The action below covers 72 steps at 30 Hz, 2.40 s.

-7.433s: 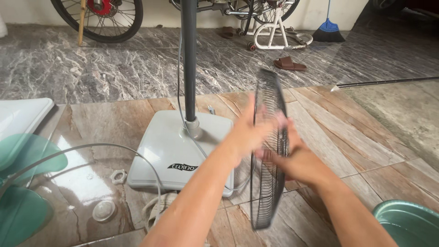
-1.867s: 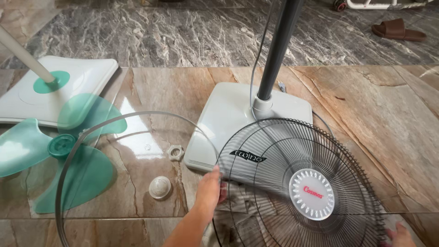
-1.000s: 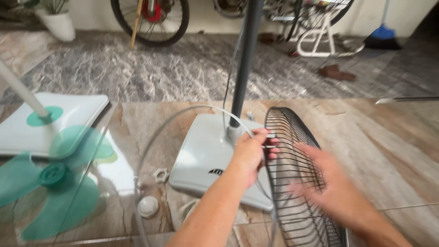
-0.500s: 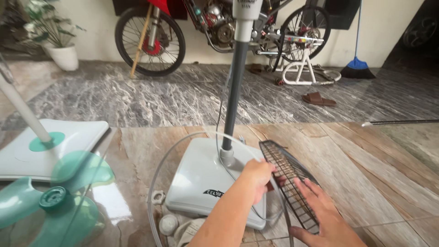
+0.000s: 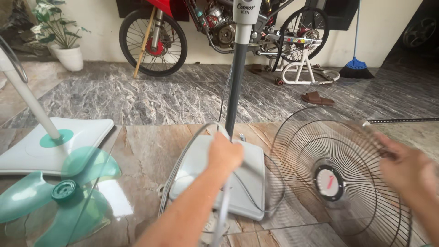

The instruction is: The person reassembles a standing electric fan by hand. They attach the front grill to the fan head, align the tabs, and press it into place. The fan blades and rear grill are already installed.

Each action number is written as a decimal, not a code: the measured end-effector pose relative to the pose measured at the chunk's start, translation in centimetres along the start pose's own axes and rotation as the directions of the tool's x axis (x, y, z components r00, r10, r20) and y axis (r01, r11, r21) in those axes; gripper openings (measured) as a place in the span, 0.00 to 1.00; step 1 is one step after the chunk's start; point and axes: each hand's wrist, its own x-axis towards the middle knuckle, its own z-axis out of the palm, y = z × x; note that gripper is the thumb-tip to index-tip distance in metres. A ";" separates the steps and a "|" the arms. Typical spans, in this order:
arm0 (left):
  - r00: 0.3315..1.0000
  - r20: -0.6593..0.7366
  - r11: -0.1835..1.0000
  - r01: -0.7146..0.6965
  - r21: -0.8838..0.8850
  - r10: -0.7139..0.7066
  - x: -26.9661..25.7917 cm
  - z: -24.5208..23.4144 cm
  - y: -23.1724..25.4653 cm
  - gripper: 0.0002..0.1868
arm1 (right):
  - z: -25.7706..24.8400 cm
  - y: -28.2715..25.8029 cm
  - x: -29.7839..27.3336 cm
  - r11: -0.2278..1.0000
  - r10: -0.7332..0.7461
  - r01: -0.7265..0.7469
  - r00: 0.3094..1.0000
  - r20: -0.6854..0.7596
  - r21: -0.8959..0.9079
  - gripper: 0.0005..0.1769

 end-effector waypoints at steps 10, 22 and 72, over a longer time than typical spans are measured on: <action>0.983 -0.138 0.935 -0.066 0.348 0.120 2.5 -14.5 3.5 0.15 | 4.3 5.1 6.8 0.793 0.116 -0.252 0.956 0.269 0.555 0.44; 0.970 -0.155 0.975 -0.204 -0.086 0.189 4.8 -22.1 7.8 0.13 | 24.1 10.8 5.5 0.635 0.172 -0.482 0.850 0.497 0.604 0.42; 0.927 0.230 0.895 0.186 0.405 -0.297 -6.7 4.8 -28.1 0.16 | 34.5 26.2 -2.9 0.910 0.305 -0.390 0.860 0.410 0.141 0.35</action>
